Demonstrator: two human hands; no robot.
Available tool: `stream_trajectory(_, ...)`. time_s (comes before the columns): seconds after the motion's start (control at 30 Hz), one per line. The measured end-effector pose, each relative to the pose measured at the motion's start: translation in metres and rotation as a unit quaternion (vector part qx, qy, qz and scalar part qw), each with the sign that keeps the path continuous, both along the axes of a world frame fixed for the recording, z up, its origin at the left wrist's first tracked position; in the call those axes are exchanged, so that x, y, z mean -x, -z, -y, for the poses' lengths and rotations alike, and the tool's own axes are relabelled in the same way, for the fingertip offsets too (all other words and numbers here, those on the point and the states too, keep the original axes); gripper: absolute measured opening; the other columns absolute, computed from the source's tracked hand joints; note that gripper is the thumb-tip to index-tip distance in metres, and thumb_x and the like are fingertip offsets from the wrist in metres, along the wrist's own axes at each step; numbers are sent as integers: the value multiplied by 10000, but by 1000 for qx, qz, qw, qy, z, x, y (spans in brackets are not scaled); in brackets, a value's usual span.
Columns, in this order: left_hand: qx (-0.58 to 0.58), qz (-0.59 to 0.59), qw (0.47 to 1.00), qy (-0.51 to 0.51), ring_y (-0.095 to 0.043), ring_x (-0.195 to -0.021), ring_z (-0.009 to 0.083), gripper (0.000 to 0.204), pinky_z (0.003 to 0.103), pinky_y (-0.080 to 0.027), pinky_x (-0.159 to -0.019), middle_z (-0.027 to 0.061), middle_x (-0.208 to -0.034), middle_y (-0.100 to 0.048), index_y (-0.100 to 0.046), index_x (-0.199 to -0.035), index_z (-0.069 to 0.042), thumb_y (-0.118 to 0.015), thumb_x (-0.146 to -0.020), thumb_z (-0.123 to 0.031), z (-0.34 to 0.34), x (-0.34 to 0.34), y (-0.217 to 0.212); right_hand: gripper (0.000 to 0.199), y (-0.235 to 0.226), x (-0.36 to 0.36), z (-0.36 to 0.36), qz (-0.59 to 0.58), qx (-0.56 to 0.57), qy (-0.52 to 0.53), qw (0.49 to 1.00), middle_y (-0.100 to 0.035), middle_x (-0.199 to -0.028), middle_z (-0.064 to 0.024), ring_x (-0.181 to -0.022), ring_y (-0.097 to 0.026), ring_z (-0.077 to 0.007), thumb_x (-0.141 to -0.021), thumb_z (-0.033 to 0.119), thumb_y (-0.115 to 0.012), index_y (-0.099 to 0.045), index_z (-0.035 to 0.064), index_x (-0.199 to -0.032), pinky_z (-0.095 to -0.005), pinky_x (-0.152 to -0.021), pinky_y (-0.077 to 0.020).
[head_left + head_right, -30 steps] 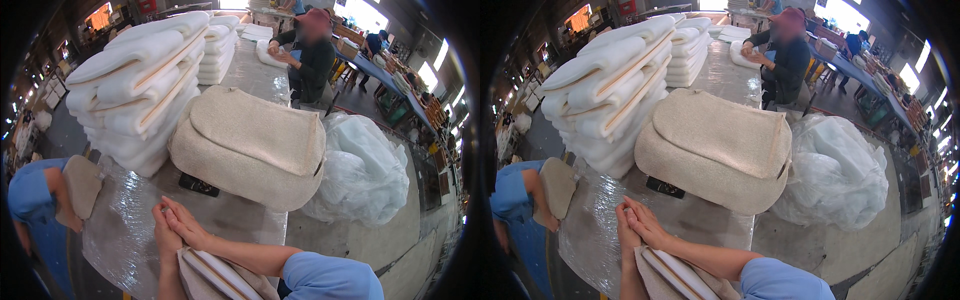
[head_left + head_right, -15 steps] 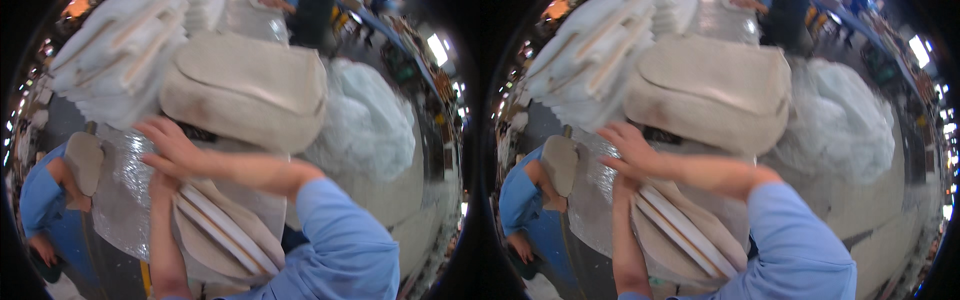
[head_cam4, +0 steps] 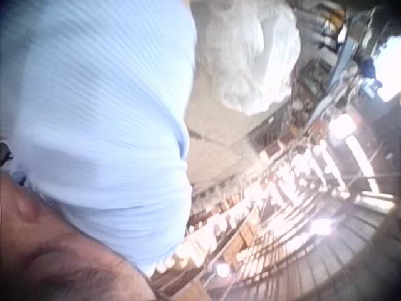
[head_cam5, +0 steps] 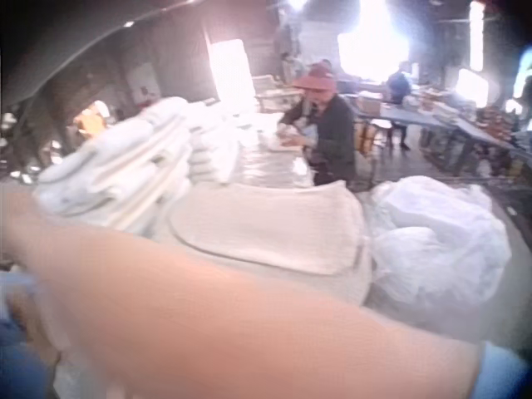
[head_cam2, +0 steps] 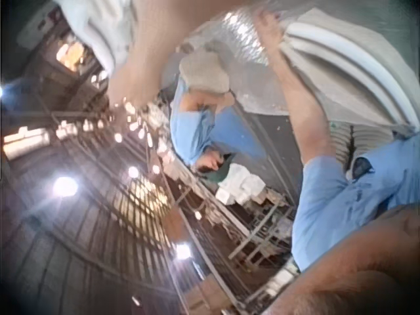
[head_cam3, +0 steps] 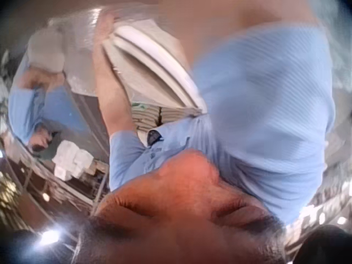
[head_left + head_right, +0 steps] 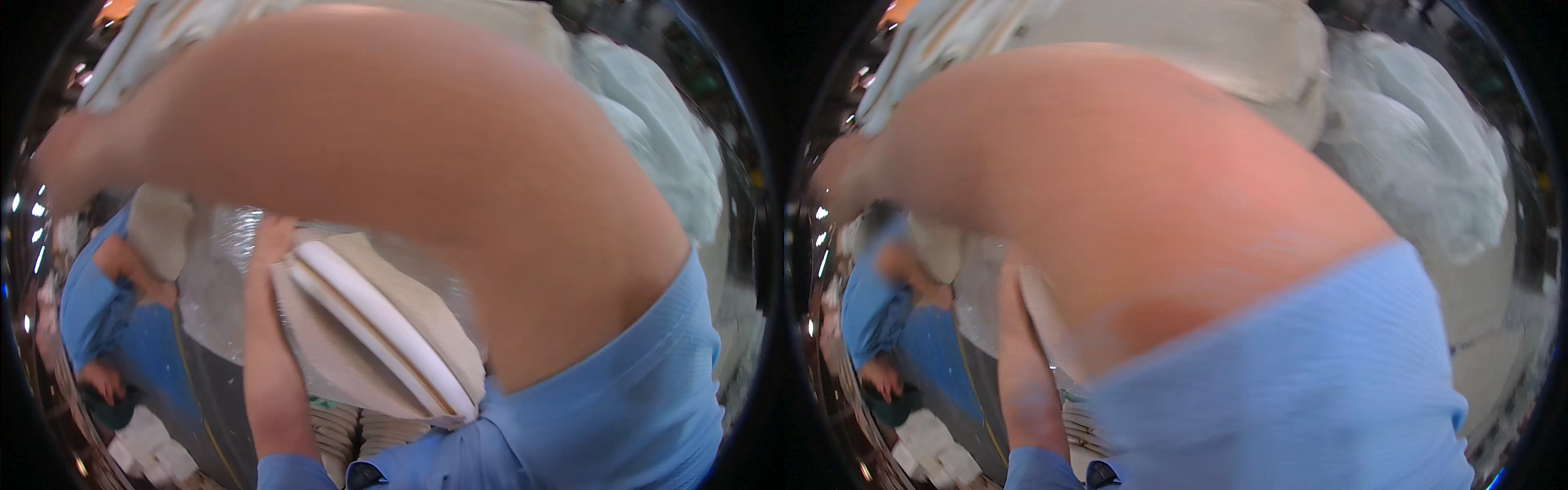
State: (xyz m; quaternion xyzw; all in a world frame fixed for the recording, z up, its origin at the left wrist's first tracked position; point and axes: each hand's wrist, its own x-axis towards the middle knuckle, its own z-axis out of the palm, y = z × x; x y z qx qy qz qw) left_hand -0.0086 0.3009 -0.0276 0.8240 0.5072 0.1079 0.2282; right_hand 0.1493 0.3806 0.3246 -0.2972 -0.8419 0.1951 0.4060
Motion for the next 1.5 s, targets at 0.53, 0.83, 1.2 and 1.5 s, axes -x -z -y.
stream_trajectory(0.53,313,595,702,-236,-634,-1247,231,731,339,-507,-1052,156,-1431,-629,-414,-1600,-54,-461,-1119,-603,88,-95,-64,261,260,-107,190,-207,292,102,928,-700,-1327,-128,-1232,-667,-285,-935,69,-737,-736,64,-1196,-395,-1046,-519)
stream_trajectory(0.83,81,455,843,-276,-567,-1430,268,596,379,-429,-1200,185,-1549,-571,-493,-1564,47,-689,-1032,-139,162,-117,-105,61,283,-91,200,-295,244,149,912,-730,-1233,-109,-1114,-683,-230,-992,9,-692,-726,18,-1041,-343,-982,-527)
stream_trajectory(1.2,-186,279,897,-289,-720,-1077,332,222,407,-576,-923,179,-1183,-710,-744,-1143,58,-623,-1077,-116,168,-127,-101,18,292,-80,215,-346,252,146,892,-745,-1151,-125,-1075,-672,-274,-991,2,-703,-697,18,-997,-368,-933,-537)
stream_trajectory(1.5,-197,264,907,-264,-700,-840,248,109,353,-567,-710,135,-1073,-710,-745,-985,12,-790,-973,-87,170,-105,-117,121,291,-81,208,-294,171,97,935,-761,-1160,-100,-1060,-662,-282,-951,-22,-731,-733,37,-1057,-379,-964,-524)
